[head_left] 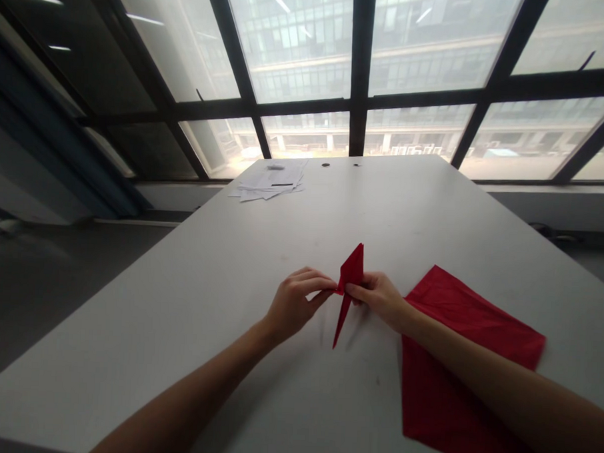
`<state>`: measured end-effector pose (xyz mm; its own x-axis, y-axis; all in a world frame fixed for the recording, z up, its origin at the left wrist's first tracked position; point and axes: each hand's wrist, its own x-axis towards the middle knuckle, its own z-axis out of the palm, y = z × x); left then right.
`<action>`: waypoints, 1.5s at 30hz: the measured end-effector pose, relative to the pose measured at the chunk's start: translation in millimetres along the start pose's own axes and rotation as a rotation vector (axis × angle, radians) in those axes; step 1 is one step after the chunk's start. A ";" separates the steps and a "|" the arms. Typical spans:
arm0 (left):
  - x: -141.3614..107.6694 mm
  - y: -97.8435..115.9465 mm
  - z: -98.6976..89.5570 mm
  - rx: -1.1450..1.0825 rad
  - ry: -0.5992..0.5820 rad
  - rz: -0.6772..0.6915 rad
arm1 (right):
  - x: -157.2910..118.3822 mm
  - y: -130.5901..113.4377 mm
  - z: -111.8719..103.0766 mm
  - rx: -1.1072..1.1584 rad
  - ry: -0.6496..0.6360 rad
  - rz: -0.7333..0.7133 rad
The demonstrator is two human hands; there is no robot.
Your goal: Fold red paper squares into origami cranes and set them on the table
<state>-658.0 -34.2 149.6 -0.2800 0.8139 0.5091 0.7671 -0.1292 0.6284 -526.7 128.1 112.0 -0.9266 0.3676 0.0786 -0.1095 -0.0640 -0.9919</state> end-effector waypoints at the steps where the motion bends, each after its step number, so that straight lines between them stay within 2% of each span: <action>1: 0.7 0.2 -2.8 -0.020 -0.015 -0.012 | 0.2 -0.5 -0.1 -0.013 -0.019 0.003; 5: 3.1 3.0 -9.3 -0.146 -0.036 -0.088 | 0.9 -3.8 -1.3 -0.027 -0.097 0.025; 9: 3.6 3.9 -8.1 -0.231 -0.024 -0.192 | 0.0 -7.4 -1.8 -0.031 -0.195 0.040; 12: 2.0 3.4 -2.4 -0.406 0.055 -0.313 | -1.4 -7.3 -0.2 -0.022 -0.224 0.025; 16: -3.1 5.1 10.6 -0.662 0.176 -0.431 | -1.0 -2.3 1.8 0.002 -0.162 -0.017; 20: -7.4 6.4 21.6 -0.687 0.136 -0.394 | 0.7 2.1 1.4 0.019 -0.118 -0.046; 24: -6.3 1.4 22.0 -0.685 0.072 -0.347 | -0.2 1.8 1.9 0.005 -0.103 -0.010; 29: -3.3 -4.2 14.0 -0.466 0.149 -0.147 | -1.3 -2.9 5.3 0.106 -0.012 0.046; 32: -3.8 -4.5 13.8 -0.456 0.151 -0.079 | -1.9 -6.6 7.7 0.224 0.037 0.073; 38: -3.2 -6.2 23.1 -0.514 0.168 -0.267 | -3.2 -5.4 8.8 0.271 0.022 0.107; 45: -1.2 -6.6 24.9 -0.618 0.162 -0.269 | -0.7 -5.3 7.3 0.245 0.005 0.112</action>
<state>-648.4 -20.2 130.2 -0.5340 0.7743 0.3396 0.2024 -0.2729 0.9405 -528.1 121.4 117.9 -0.9360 0.3504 -0.0319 -0.0905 -0.3273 -0.9406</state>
